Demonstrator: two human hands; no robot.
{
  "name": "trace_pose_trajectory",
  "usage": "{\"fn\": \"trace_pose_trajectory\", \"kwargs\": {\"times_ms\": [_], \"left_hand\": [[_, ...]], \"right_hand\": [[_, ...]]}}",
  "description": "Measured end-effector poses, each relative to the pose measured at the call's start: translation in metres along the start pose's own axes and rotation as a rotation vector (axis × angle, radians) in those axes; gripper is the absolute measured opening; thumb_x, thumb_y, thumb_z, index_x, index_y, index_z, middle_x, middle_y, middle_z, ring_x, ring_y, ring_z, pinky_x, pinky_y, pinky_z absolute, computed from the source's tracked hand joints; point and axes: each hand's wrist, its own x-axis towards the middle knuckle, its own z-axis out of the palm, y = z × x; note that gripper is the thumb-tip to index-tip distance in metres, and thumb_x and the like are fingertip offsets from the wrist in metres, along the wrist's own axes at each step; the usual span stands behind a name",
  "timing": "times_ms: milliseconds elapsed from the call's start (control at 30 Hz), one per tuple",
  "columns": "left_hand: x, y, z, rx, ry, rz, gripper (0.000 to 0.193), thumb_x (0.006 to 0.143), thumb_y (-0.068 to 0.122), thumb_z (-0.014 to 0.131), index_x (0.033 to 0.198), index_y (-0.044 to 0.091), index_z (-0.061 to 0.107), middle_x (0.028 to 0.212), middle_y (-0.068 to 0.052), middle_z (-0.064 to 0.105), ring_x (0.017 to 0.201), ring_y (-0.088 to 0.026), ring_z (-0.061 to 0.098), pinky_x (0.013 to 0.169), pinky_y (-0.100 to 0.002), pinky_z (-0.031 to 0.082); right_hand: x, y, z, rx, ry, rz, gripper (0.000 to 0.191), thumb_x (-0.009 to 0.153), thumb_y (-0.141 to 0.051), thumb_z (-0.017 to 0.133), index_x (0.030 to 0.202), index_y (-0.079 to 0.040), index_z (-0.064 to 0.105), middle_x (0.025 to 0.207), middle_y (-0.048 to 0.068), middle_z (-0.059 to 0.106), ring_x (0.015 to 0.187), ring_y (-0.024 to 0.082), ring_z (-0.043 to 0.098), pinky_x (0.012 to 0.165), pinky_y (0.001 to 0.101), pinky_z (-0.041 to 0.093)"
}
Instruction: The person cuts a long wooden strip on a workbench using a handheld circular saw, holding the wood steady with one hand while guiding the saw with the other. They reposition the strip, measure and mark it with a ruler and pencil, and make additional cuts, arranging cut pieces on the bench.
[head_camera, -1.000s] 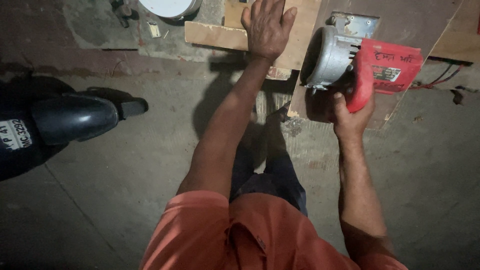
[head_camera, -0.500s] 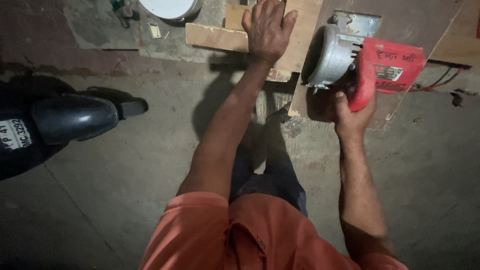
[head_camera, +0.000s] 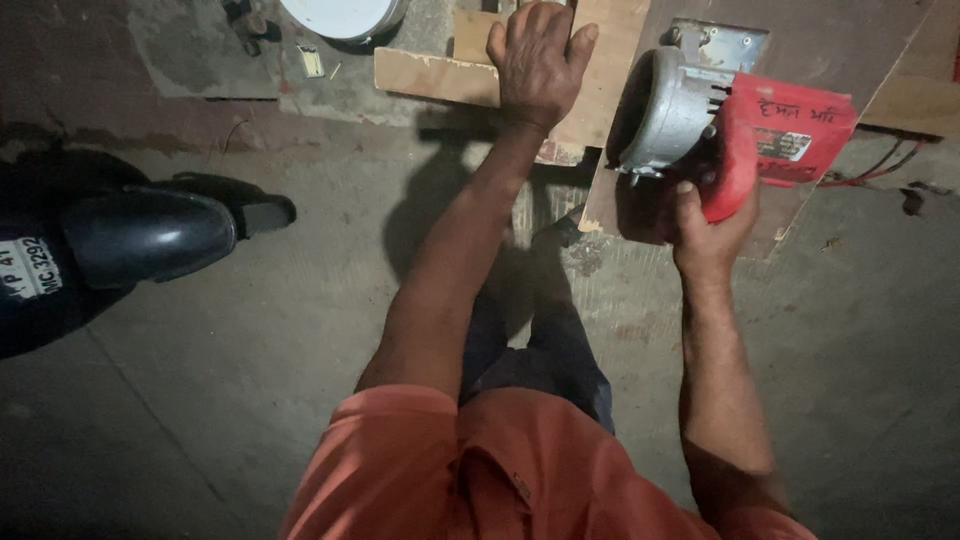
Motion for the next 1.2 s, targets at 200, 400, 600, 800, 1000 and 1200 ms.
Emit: {"fn": "trace_pose_trajectory", "kwargs": {"times_ms": [200, 400, 600, 800, 1000, 1200], "left_hand": [[0.0, 0.0, -0.001, -0.019, 0.001, 0.009, 0.042, 0.101, 0.05, 0.052, 0.116, 0.015, 0.067, 0.12, -0.002, 0.063, 0.127, -0.024, 0.05, 0.114, -0.053, 0.026], [-0.001, -0.001, -0.001, 0.011, 0.015, 0.022, 0.041, 0.101, 0.049, 0.053, 0.116, 0.014, 0.067, 0.121, -0.002, 0.062, 0.127, -0.025, 0.049, 0.113, -0.054, 0.025], [-0.001, 0.0, -0.001, -0.008, -0.024, -0.011, 0.038, 0.1, 0.048, 0.055, 0.111, 0.015, 0.068, 0.118, 0.0, 0.063, 0.125, -0.022, 0.051, 0.113, -0.053, 0.026], [-0.002, 0.0, -0.001, 0.003, 0.047, 0.021, 0.036, 0.099, 0.047, 0.057, 0.11, 0.015, 0.068, 0.118, 0.001, 0.063, 0.125, -0.022, 0.051, 0.112, -0.052, 0.026], [-0.002, -0.001, -0.001, -0.042, 0.04, 0.028, 0.036, 0.1, 0.046, 0.058, 0.113, 0.014, 0.067, 0.119, 0.001, 0.063, 0.124, -0.02, 0.052, 0.112, -0.05, 0.026], [-0.002, -0.002, 0.001, -0.016, 0.054, 0.038, 0.036, 0.1, 0.047, 0.057, 0.112, 0.014, 0.067, 0.118, 0.001, 0.063, 0.124, -0.02, 0.052, 0.111, -0.049, 0.027]], "right_hand": [[0.001, 0.003, -0.001, -0.006, 0.004, -0.017, 0.054, 0.1, -0.011, 0.072, 0.148, 0.002, 0.052, 0.13, 0.007, 0.06, 0.122, 0.019, 0.058, 0.113, 0.0357, 0.048], [0.001, 0.006, -0.001, -0.012, 0.017, 0.009, 0.05, 0.099, -0.009, 0.072, 0.144, 0.002, 0.054, 0.126, 0.006, 0.06, 0.119, 0.019, 0.058, 0.111, 0.0351, 0.049], [0.004, 0.008, 0.0, 0.055, 0.001, 0.004, 0.053, 0.099, -0.004, 0.069, 0.148, 0.002, 0.051, 0.134, 0.008, 0.06, 0.126, 0.021, 0.059, 0.117, 0.0367, 0.047], [0.007, 0.003, 0.002, -0.006, 0.004, 0.004, 0.053, 0.099, -0.004, 0.069, 0.149, 0.002, 0.051, 0.139, 0.011, 0.06, 0.13, 0.022, 0.058, 0.12, 0.0388, 0.046], [0.013, -0.01, 0.004, 0.006, -0.049, -0.077, 0.061, 0.101, -0.01, 0.067, 0.157, 0.002, 0.046, 0.152, 0.014, 0.057, 0.141, 0.026, 0.055, 0.126, 0.0411, 0.042], [0.017, -0.015, 0.008, 0.07, -0.08, -0.121, 0.065, 0.102, -0.011, 0.068, 0.161, 0.002, 0.042, 0.161, 0.016, 0.051, 0.15, 0.028, 0.049, 0.131, 0.0429, 0.038]]}}
